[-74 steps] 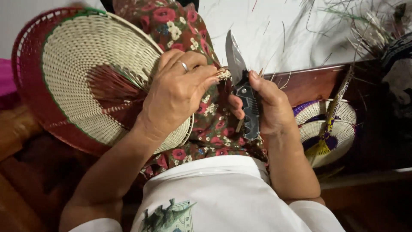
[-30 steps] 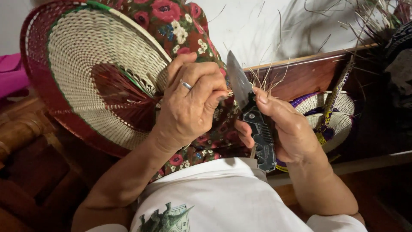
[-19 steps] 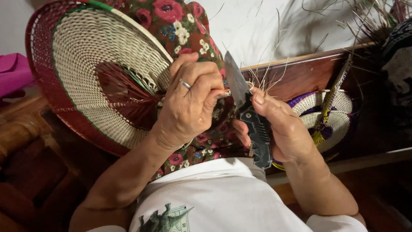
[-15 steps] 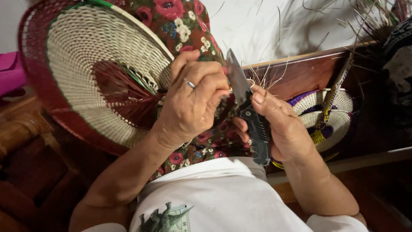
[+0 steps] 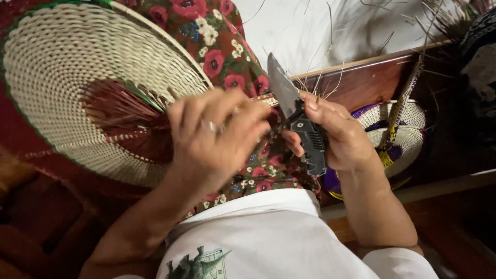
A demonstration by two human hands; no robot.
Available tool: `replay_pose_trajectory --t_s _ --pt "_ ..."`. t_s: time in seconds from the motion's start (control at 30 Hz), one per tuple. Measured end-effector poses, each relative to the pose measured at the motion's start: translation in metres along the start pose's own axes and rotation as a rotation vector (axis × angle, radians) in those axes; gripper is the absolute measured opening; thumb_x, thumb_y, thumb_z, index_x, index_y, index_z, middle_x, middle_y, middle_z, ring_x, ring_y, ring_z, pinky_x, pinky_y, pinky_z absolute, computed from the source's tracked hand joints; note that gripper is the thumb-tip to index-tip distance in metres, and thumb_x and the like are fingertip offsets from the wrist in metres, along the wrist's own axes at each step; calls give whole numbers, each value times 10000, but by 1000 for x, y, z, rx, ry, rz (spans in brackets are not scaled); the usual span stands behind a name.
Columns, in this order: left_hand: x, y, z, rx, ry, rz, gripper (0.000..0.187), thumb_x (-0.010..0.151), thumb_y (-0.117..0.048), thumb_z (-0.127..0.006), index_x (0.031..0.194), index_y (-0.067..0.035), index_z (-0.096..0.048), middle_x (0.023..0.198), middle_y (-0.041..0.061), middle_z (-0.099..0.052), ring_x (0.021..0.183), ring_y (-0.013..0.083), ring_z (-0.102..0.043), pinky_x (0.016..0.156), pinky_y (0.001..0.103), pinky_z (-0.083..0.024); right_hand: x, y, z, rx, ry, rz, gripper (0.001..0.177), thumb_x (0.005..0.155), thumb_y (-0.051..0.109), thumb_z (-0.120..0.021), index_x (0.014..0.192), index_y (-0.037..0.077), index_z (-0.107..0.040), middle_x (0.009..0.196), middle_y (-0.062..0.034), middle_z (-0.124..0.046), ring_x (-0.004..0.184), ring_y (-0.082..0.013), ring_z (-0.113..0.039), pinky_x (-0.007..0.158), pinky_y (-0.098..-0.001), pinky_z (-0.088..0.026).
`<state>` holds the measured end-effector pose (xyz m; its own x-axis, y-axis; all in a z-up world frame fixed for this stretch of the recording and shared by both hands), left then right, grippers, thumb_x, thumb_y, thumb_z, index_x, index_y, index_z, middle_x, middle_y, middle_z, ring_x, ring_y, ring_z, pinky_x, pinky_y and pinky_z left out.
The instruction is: A person is weaving a decorative hand fan from natural fibers and using a knife to trim the handle and edges.
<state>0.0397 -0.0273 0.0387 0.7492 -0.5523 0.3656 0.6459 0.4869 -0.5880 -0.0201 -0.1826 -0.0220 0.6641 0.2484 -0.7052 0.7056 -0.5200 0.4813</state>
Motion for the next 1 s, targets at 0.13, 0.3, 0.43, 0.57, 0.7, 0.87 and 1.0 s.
replay_pose_trajectory --t_s 0.13,0.3,0.43,0.57,0.7,0.87,1.0 --pt "8 6 4 68 11 28 205 1032 -283 -822 1133 -133 -725 1071 24 -646 964 231 -630 875 377 -405 -5 -5 1 103 96 -14 318 1047 304 -494 1104 -9 -512 751 -151 -542 593 -222 -547 532 -302 -429" --pt "8 -8 5 106 -67 -60 260 968 -283 -935 1082 -184 -725 960 2 -625 885 209 -589 816 366 -422 -9 -12 13 182 211 32 369 1040 336 -557 1160 -11 -523 751 -166 -543 615 -251 -562 562 -307 -443" --pt "6 -13 11 -33 -167 -130 148 959 -77 -866 1028 -122 -743 914 28 -637 827 224 -588 796 401 -473 -7 -16 16 181 223 34 374 1028 339 -560 1161 -7 -517 755 -165 -549 615 -251 -577 559 -303 -443" --pt "7 -19 6 31 -142 -150 106 995 -199 -812 1006 -137 -726 929 26 -597 853 209 -582 815 376 -498 -12 -9 10 117 230 98 326 1052 323 -513 1085 -1 -523 754 -150 -546 603 -225 -564 539 -292 -437" --pt "12 -30 10 38 -124 -131 201 1043 -275 -655 894 -145 -693 940 36 -622 870 223 -581 831 382 -454 -23 4 0 -72 242 186 454 1029 372 -519 1161 -61 -539 764 -107 -554 617 -177 -561 563 -277 -437" --pt "9 -38 11 -6 -174 -143 179 1024 -282 -675 923 -137 -703 925 43 -626 846 232 -590 818 400 -467 -27 3 2 -84 261 229 470 1045 369 -525 1216 -68 -545 793 -103 -554 640 -173 -568 597 -278 -475" --pt "6 -43 13 -57 -180 -127 171 993 -274 -718 923 -120 -694 904 45 -617 853 217 -585 829 387 -492 -35 -2 5 -51 253 215 512 1023 378 -561 1286 -59 -508 767 -116 -535 632 -188 -556 597 -275 -457"
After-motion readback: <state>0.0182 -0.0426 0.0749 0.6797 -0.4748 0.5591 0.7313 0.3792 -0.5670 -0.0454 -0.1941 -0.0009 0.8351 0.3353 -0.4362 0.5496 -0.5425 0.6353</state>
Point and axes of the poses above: each hand's wrist, its own x-axis towards the middle knuckle, its own z-axis out of the back of the hand, y = z × x, the point moved 8 cm from there along x, towards the middle knuckle
